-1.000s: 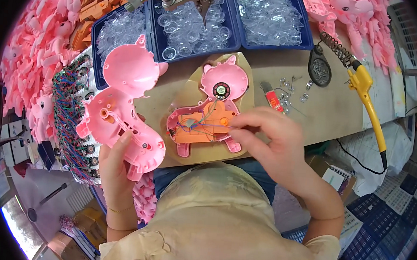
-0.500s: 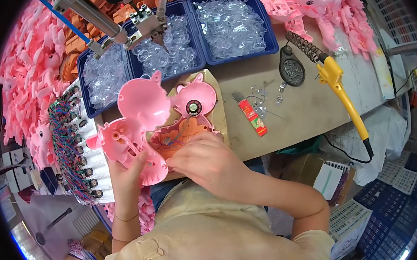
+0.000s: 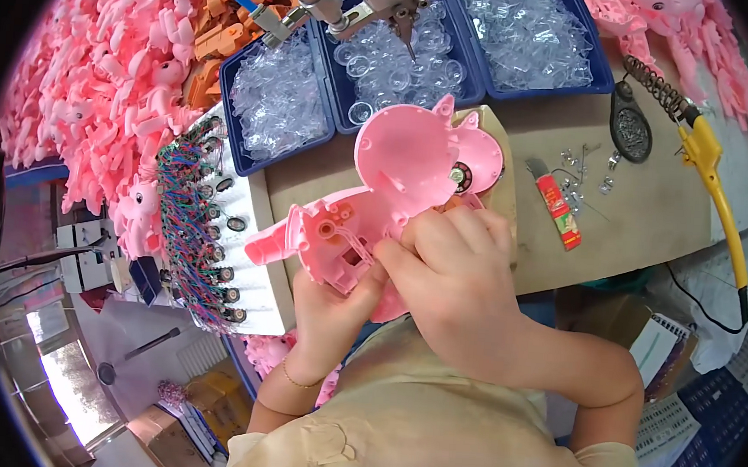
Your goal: Assembling plastic toy ponies using a pneumatic screwdriver and other hand tools in a factory setting.
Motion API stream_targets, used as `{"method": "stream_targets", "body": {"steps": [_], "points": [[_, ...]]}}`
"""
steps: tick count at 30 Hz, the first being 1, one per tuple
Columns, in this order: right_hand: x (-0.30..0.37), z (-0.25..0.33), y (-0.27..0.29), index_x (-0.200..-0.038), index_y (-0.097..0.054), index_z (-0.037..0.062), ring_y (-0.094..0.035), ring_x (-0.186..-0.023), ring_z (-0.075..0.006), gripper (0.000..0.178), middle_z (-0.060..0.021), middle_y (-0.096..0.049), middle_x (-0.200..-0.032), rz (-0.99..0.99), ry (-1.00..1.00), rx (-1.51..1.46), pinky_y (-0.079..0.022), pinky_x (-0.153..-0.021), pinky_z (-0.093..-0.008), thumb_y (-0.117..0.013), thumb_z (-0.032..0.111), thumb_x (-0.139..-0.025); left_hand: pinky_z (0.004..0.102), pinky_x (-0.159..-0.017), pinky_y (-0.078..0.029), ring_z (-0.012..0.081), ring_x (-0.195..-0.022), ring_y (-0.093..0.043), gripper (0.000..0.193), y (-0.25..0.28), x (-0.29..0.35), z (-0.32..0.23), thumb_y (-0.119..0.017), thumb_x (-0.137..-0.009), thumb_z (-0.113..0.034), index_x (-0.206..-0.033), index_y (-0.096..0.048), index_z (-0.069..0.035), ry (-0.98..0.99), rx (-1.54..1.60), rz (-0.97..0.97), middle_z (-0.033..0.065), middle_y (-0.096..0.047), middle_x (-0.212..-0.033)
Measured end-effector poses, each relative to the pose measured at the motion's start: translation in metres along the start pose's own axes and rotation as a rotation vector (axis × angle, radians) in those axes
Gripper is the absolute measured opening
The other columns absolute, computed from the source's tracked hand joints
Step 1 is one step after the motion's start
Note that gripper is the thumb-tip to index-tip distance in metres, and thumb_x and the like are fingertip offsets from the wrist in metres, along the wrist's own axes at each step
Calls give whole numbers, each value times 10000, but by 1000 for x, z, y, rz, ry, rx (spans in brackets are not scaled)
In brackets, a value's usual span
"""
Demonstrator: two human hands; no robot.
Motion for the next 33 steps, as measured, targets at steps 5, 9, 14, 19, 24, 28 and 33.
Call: {"method": "stream_targets", "body": {"steps": [5, 9, 14, 19, 24, 28, 33], "points": [[0, -1, -5, -804, -630, 97, -465, -699, -192, 232, -1, -488, -746, 11, -43, -23, -312, -665, -332, -709, 44, -593, 287, -671, -488, 170, -722, -613, 272, -1, 2, 1, -641, -720, -43, -968, -574, 46, -120, -74, -37, 99, -632, -812], [0, -3, -7, -793, -617, 102, -477, -691, -205, 207, -15, -490, -717, -54, -115, -62, -322, -666, -337, -708, 46, -615, 296, -690, -482, 191, -745, -609, 269, 1, 2, 2, -651, -715, -49, -961, -581, 34, -129, -36, -73, 98, -622, -838], [-1, -3, -6, -772, -609, 100, -478, -689, -209, 193, -20, -489, -707, -30, -86, -85, -325, -662, -338, -712, 52, -616, 294, -676, -483, 193, -732, -608, 282, 2, 1, -2, -655, -703, -55, -965, -585, 25, -176, -85, -89, 98, -619, -846], [2, -6, -4, -746, -604, 94, -472, -688, -212, 176, -20, -481, -711, -14, -96, -48, -324, -654, -345, -710, 63, -610, 289, -661, -488, 184, -713, -610, 313, -2, 2, -7, -655, -690, -52, -990, -587, 10, -331, -231, -85, 92, -620, -842], [4, -4, -4, -747, -592, 89, -463, -677, -214, 172, -27, -471, -705, -39, -73, -39, -313, -644, -345, -702, 67, -616, 307, -659, -490, 183, -719, -603, 308, -5, 4, -5, -661, -695, -71, -989, -591, -10, -294, -149, -121, 84, -613, -835], [0, -7, 1, -791, -601, 71, -488, -687, -226, 166, -52, -507, -735, 16, -70, -39, -350, -645, -344, -690, 54, -652, 311, -704, -486, 186, -774, -607, 331, -1, 0, -17, -647, -703, -58, -1023, -580, -12, -311, -224, -30, 84, -616, -865], [-15, -26, 67, -890, -623, -11, -541, -745, -185, 129, -106, -581, -853, 6, -148, -219, -439, -670, -303, -549, 54, -807, 329, -743, -471, 227, -866, -599, 420, 16, -17, -50, -618, -687, 2, -1101, -550, 3, -217, -401, 301, 88, -587, -977]]}}
Point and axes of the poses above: each hand's wrist, its own x-axis away from the middle knuckle, its own y-axis out of the back of the hand, z = x × y, the point moved 5 cm from there along -x, towards the middle knuckle
